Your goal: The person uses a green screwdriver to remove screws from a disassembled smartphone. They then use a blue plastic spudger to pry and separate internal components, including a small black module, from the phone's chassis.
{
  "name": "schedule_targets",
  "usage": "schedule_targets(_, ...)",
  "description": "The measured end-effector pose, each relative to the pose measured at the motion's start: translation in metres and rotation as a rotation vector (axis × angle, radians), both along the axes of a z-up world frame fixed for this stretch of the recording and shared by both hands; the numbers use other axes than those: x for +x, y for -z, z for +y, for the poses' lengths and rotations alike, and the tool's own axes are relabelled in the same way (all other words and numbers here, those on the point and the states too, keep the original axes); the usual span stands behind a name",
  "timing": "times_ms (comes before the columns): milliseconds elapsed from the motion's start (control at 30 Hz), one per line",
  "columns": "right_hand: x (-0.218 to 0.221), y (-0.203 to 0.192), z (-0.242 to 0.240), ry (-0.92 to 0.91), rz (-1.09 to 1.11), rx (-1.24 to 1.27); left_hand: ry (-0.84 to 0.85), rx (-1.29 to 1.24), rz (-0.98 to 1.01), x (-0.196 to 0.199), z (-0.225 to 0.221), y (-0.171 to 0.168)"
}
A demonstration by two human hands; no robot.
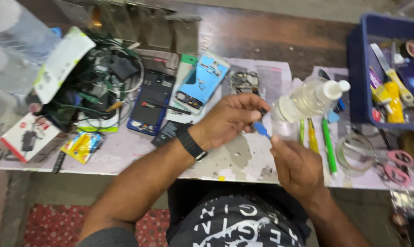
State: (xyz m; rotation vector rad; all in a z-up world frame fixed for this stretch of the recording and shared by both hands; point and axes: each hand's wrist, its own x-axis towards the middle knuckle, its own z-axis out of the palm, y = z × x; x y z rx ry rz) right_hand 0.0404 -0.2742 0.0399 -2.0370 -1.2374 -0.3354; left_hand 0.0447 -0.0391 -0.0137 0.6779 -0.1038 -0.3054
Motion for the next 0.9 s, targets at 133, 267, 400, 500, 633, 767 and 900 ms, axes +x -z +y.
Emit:
schedule_targets(133, -0.0002, -0.001, 0.0004, 0.033, -0.012, 0.006, 0.008, -0.048, -0.014, 0.0016, -0.0055, 0.0005)
schedule_targets(267, -0.0031, 0.0017, -0.001, 0.032, 0.019, -0.004, 0.018, -0.077, -0.017, -0.0001, -0.0039, 0.0012)
schedule_targets(400, -0.0008, 0.0024, 0.0007, 0.031, -0.003, 0.006, 0.024, -0.068, -0.012, 0.0006, -0.0022, -0.002)
schedule_targets(500, -0.0017, 0.0031, 0.001, 0.032, -0.023, 0.0, 0.018, -0.033, 0.018, 0.0003, -0.0032, -0.003)
schedule_targets(633, 0.0013, 0.0014, -0.0044, 0.058, -0.023, 0.044, 0.041, -0.132, -0.02, -0.001, -0.001, -0.0039)
schedule_targets(767, -0.0005, -0.0012, -0.0066, 0.044, -0.016, 0.036, 0.033, -0.105, 0.014, -0.0023, 0.0005, -0.0068)
schedule_targets(900, -0.0031, -0.0034, -0.0046, 0.033, -0.009, 0.005, 0.024, -0.082, 0.007, -0.0016, -0.0003, -0.0085)
